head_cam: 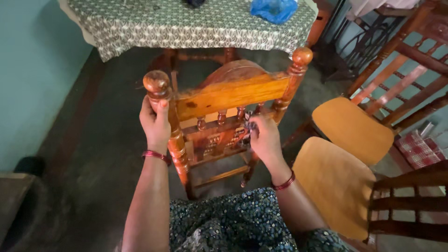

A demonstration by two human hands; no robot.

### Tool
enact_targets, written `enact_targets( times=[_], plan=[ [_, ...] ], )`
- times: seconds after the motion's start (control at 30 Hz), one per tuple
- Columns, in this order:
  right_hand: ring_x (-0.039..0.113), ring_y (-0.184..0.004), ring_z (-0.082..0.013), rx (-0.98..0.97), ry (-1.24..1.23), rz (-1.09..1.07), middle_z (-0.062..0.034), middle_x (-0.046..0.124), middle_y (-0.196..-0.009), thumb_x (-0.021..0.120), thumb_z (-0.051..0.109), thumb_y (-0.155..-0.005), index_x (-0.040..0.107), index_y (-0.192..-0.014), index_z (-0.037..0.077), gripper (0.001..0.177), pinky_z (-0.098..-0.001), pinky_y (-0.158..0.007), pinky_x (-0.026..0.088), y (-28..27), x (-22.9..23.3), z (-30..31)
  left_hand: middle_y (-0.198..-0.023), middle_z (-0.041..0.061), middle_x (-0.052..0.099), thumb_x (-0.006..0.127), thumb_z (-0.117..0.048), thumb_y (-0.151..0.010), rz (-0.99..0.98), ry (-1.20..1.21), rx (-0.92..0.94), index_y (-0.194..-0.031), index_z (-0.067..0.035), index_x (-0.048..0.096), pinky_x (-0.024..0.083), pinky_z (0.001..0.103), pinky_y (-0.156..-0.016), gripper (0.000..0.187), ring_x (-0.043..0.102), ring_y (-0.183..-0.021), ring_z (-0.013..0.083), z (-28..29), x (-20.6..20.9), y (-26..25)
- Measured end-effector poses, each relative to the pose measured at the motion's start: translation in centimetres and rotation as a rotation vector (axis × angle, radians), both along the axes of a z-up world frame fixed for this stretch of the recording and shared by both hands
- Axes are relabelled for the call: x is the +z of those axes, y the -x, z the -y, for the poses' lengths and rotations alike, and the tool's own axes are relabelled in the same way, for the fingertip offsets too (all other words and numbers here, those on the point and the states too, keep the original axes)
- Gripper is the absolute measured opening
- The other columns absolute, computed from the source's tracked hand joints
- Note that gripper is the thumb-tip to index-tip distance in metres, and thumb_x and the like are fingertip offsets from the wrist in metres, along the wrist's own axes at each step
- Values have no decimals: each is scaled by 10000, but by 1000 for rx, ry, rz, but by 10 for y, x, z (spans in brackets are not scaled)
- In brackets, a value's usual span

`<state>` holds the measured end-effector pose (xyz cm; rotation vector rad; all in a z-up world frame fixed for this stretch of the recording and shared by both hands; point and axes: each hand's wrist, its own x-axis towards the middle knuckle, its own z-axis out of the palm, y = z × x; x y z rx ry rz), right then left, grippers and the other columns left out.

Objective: The person wipes the seat and backrest of a wooden chair using a patterned cloth. They clean the seat surface, the backrest slats, and the vertical spindles, moving around the chair to reach different areas.

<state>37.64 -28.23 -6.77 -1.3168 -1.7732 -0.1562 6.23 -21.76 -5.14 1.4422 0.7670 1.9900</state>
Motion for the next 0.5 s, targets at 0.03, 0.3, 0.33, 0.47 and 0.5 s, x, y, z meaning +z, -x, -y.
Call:
enact_targets(
  times=[0.03,0.3,0.33,0.47,0.5],
  plan=[
    [611,-1108,-362,-8,-94,-58,-150,661,-1170,647,-79,-853,655,-1175,49,347,-465,-986,503,2,11,-2,-1206,13,642,700,-478,-1025,-1,2,-3,-1319,19,577,471,256,-998,591,576,-1101,86,1,1,1],
    [433,-1406,-510,-95,-535,77,-289,457,-1513,600,207,-1016,487,-1449,3,492,-630,-1146,320,60,-10,-76,-1208,17,653,706,-490,-1012,-4,23,9,-1321,22,581,474,255,-996,611,587,-1102,88,-1,-3,1],
    [428,-1430,-498,-79,-548,92,-261,470,-1524,601,214,-1023,500,-1458,13,490,-630,-1163,317,59,-26,-77,-1211,19,653,708,-489,-1008,-2,21,7,-1327,23,578,474,255,-993,617,588,-1102,89,-1,-4,1],
    [462,-1432,-453,-76,-464,190,-192,516,-1500,583,57,-904,599,-1406,65,503,-589,-1190,322,37,-81,-77,-1228,32,659,713,-479,-1007,4,23,18,-1340,27,573,477,263,-1020,622,596,-1124,96,-4,-6,0],
    [477,-1422,-434,-84,-450,218,-172,525,-1495,591,42,-875,624,-1397,76,523,-574,-1179,327,32,-89,-76,-1231,34,660,713,-478,-1005,8,22,18,-1343,28,570,478,265,-1020,625,598,-1127,97,-6,-5,-1]
  ],
)
